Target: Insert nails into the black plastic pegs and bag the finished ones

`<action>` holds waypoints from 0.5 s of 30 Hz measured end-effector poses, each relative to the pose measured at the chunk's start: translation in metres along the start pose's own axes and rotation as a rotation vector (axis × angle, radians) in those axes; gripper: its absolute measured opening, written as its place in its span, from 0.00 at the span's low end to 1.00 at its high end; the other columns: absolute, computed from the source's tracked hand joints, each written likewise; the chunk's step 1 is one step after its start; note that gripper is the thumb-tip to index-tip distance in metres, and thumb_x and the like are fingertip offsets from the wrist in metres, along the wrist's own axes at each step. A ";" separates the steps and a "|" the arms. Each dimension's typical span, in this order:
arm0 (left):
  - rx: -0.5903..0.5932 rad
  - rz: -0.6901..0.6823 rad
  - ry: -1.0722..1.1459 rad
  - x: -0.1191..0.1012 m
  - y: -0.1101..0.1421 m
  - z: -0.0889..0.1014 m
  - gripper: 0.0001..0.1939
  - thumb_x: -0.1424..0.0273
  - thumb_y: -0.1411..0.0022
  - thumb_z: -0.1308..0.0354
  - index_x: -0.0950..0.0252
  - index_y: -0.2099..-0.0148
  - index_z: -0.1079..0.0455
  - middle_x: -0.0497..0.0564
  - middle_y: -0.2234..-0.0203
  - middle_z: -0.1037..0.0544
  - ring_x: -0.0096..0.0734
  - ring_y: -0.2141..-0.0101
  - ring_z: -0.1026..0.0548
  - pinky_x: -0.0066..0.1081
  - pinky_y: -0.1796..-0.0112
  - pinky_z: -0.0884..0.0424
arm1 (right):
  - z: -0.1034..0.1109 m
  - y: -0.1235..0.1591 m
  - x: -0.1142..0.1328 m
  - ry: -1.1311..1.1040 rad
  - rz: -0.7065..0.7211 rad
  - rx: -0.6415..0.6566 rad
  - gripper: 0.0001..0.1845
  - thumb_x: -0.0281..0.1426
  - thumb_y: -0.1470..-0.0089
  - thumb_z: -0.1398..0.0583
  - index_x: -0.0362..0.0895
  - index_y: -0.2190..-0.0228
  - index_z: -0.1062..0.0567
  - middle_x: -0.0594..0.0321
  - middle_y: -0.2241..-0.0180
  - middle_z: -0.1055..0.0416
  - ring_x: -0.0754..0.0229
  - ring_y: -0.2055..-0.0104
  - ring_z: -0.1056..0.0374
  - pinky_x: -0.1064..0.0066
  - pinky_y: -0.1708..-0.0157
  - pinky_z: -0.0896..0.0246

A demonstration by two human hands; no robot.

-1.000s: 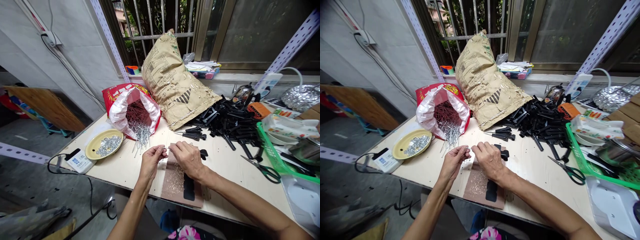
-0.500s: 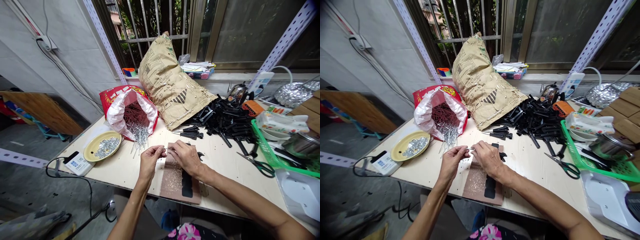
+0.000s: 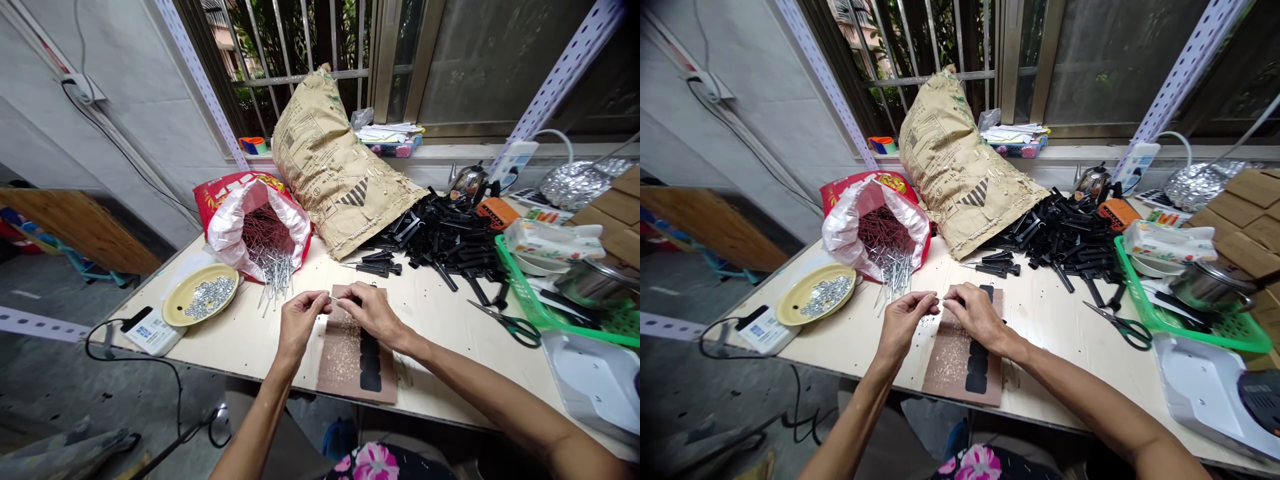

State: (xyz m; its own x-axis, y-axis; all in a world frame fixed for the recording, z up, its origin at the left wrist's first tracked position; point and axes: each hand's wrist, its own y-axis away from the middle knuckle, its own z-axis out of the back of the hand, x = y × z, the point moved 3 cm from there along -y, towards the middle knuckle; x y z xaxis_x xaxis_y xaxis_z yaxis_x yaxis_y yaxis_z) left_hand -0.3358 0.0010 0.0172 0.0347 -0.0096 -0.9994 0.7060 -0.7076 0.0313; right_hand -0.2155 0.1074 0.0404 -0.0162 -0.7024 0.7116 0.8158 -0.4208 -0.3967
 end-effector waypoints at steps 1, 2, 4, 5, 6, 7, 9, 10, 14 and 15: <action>0.015 0.005 -0.025 0.000 0.000 -0.002 0.13 0.62 0.49 0.36 0.68 0.65 0.24 0.50 0.75 0.22 0.27 0.74 0.26 0.28 0.68 0.29 | 0.002 0.001 -0.002 -0.014 -0.015 0.003 0.05 0.29 0.41 0.43 0.43 0.69 0.28 0.64 0.70 0.31 0.64 0.66 0.35 0.73 0.65 0.41; 0.038 0.011 -0.055 0.002 0.000 -0.004 0.14 0.62 0.48 0.37 0.68 0.64 0.24 0.50 0.74 0.22 0.28 0.73 0.26 0.28 0.67 0.28 | 0.006 0.003 -0.005 0.001 -0.023 0.012 0.06 0.30 0.41 0.43 0.43 0.69 0.27 0.64 0.71 0.31 0.64 0.67 0.35 0.73 0.65 0.42; 0.078 0.023 -0.130 0.006 0.001 -0.009 0.17 0.60 0.47 0.38 0.67 0.59 0.24 0.52 0.69 0.21 0.30 0.70 0.25 0.30 0.66 0.28 | 0.015 0.010 -0.016 0.102 -0.024 0.039 0.07 0.31 0.41 0.44 0.44 0.66 0.26 0.63 0.69 0.32 0.64 0.67 0.36 0.73 0.67 0.42; 0.089 0.021 -0.181 0.009 0.002 -0.011 0.19 0.60 0.46 0.40 0.66 0.55 0.25 0.54 0.65 0.21 0.32 0.68 0.24 0.31 0.65 0.28 | 0.021 0.014 -0.023 0.173 -0.024 0.051 0.08 0.32 0.40 0.45 0.45 0.65 0.26 0.62 0.67 0.32 0.63 0.66 0.36 0.73 0.67 0.43; 0.094 0.006 -0.243 0.013 0.004 -0.013 0.21 0.60 0.44 0.41 0.65 0.51 0.27 0.54 0.62 0.22 0.34 0.65 0.24 0.32 0.64 0.27 | 0.027 0.019 -0.032 0.244 -0.025 0.059 0.08 0.33 0.40 0.45 0.45 0.64 0.26 0.61 0.65 0.32 0.63 0.65 0.36 0.73 0.67 0.43; 0.094 -0.028 -0.318 0.016 0.006 -0.015 0.22 0.60 0.43 0.43 0.64 0.48 0.29 0.55 0.59 0.22 0.36 0.63 0.24 0.34 0.62 0.27 | 0.033 0.024 -0.042 0.307 -0.027 0.066 0.09 0.33 0.39 0.46 0.46 0.63 0.26 0.61 0.64 0.33 0.62 0.63 0.37 0.73 0.68 0.43; 0.102 -0.148 -0.507 0.024 0.011 -0.019 0.21 0.61 0.39 0.46 0.64 0.46 0.31 0.56 0.56 0.23 0.39 0.57 0.26 0.39 0.56 0.29 | 0.042 0.030 -0.062 0.405 -0.034 0.083 0.10 0.33 0.39 0.46 0.47 0.64 0.26 0.60 0.64 0.33 0.61 0.62 0.38 0.73 0.68 0.44; 0.119 -0.227 -0.609 0.029 0.014 -0.022 0.20 0.62 0.38 0.48 0.65 0.46 0.31 0.57 0.54 0.24 0.41 0.53 0.28 0.42 0.51 0.32 | 0.046 0.030 -0.073 0.439 -0.035 0.094 0.10 0.33 0.39 0.47 0.46 0.64 0.26 0.61 0.65 0.33 0.61 0.62 0.38 0.73 0.69 0.45; 0.205 -0.451 -0.927 0.057 0.022 -0.031 0.23 0.66 0.35 0.53 0.70 0.41 0.37 0.61 0.43 0.34 0.46 0.39 0.44 0.47 0.43 0.43 | 0.050 0.024 -0.103 0.527 -0.022 0.136 0.11 0.34 0.39 0.47 0.45 0.67 0.26 0.61 0.67 0.34 0.61 0.62 0.40 0.73 0.72 0.47; 0.216 -0.474 -0.979 0.064 0.023 -0.033 0.23 0.66 0.34 0.54 0.71 0.40 0.39 0.63 0.42 0.36 0.46 0.38 0.46 0.48 0.42 0.44 | 0.048 0.024 -0.107 0.536 -0.020 0.137 0.11 0.34 0.39 0.47 0.44 0.68 0.26 0.60 0.67 0.34 0.61 0.63 0.40 0.74 0.73 0.48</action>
State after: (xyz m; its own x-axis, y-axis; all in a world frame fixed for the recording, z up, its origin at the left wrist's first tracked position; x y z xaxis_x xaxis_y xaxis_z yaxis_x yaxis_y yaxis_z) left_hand -0.2946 0.0074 -0.0457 -0.8476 -0.1921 -0.4946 0.3582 -0.8949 -0.2663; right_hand -0.1665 0.1999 -0.0168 -0.2957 -0.9039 0.3092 0.8794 -0.3839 -0.2814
